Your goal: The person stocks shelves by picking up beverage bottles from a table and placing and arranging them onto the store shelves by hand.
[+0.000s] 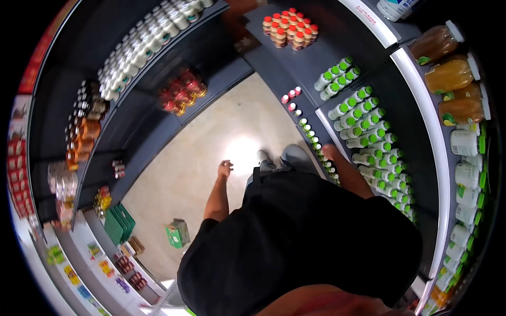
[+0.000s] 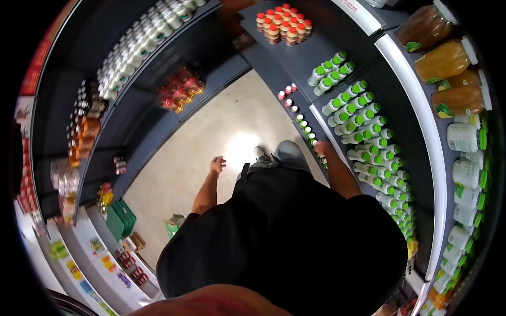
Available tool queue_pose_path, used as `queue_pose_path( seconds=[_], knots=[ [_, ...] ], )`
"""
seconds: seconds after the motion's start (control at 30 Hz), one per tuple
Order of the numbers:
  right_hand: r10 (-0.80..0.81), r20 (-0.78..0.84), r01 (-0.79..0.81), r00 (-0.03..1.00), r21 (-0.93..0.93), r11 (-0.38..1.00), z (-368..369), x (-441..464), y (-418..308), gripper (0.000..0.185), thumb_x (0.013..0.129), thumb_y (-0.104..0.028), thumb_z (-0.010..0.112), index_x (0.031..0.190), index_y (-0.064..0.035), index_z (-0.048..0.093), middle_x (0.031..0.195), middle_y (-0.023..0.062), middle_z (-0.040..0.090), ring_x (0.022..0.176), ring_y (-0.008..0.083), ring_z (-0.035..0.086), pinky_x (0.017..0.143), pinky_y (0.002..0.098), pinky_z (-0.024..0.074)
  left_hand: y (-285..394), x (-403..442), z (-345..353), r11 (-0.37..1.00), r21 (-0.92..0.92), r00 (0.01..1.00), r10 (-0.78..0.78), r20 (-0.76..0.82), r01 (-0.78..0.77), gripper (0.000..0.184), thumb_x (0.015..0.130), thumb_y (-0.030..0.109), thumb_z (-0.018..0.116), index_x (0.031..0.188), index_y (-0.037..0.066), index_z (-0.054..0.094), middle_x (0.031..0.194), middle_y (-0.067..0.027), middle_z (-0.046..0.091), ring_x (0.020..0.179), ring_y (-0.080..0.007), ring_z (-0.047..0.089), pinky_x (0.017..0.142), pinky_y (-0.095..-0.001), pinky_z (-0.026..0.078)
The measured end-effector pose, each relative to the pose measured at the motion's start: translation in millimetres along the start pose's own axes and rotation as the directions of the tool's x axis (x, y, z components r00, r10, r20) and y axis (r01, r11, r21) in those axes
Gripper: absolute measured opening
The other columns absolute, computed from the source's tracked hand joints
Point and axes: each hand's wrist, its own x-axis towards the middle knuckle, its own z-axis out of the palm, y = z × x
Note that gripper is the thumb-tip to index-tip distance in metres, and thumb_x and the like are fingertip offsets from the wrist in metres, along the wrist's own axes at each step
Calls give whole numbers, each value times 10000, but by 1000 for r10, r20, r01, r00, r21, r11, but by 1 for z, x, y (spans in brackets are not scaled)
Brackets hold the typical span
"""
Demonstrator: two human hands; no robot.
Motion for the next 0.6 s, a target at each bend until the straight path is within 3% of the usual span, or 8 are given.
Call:
queue_pose_path(
  seconds=[0.03,0.13,0.27,0.37,0.43,0.5,0.57,0.6],
  knots=[
    [87,-115,-63,990,195,979,-34,13,-26,180,831,-167,600,941,-50,683,746,91,629,649,281,614,613,433,517,43,15,1,996,-29,997,-82,-3,81,246,1015,147,492,1191,-13,556,1013,-144,655,920,-234,666,703,-348,582],
    [464,-71,-5,883,987,160,-129,55,-118,129,843,-91,656,964,-64,692,761,60,655,636,123,603,580,311,511,103,80,7,991,130,994,-49,93,37,223,1000,138,535,1171,2,576,970,-132,662,894,-219,675,668,-332,577],
    [244,-300,74,922,756,651,-168,100,-168,194,834,-171,669,996,-71,706,869,97,716,815,200,677,744,344,537,153,157,51,999,-18,950,43,310,-39,285,926,144,627,1171,8,576,938,-108,649,871,-240,668,646,-384,568],
    [-122,-84,146,989,686,713,-176,133,-134,245,841,-209,681,1030,-53,698,914,111,725,850,215,688,763,345,532,172,193,103,986,1,815,137,563,-166,346,920,150,628,1240,33,566,1032,-95,640,980,-297,667,721,-433,578],
    [195,-189,36,962,800,598,-218,132,-113,228,842,-203,678,1029,-75,705,914,112,729,867,220,689,773,349,530,230,162,158,914,366,848,-330,414,177,397,923,170,598,1293,35,543,1154,-144,643,1041,-359,658,738,-481,555],
    [442,-477,134,760,779,612,-246,144,-88,167,842,-174,664,982,-95,710,884,124,720,876,245,692,786,354,528,234,173,199,785,581,719,-274,638,-216,428,928,330,589,1273,77,580,1162,-129,672,1021,-259,669,877,-391,521],
    [654,-511,-9,558,785,620,-313,122,-75,233,817,-133,652,1048,-103,656,1102,153,641,915,327,662,797,399,528,228,218,234,754,27,212,150,966,-656,394,900,316,658,1216,81,642,1031,-95,720,901,-183,681,852,-306,530],
    [700,-569,-119,431,733,669,-341,112,-71,283,805,-128,652,1087,-111,633,1214,163,593,936,361,647,809,421,528,251,214,247,683,268,320,-53,946,-680,394,894,309,663,1226,98,646,1043,-112,726,888,-192,690,845,-326,537]
  ],
)
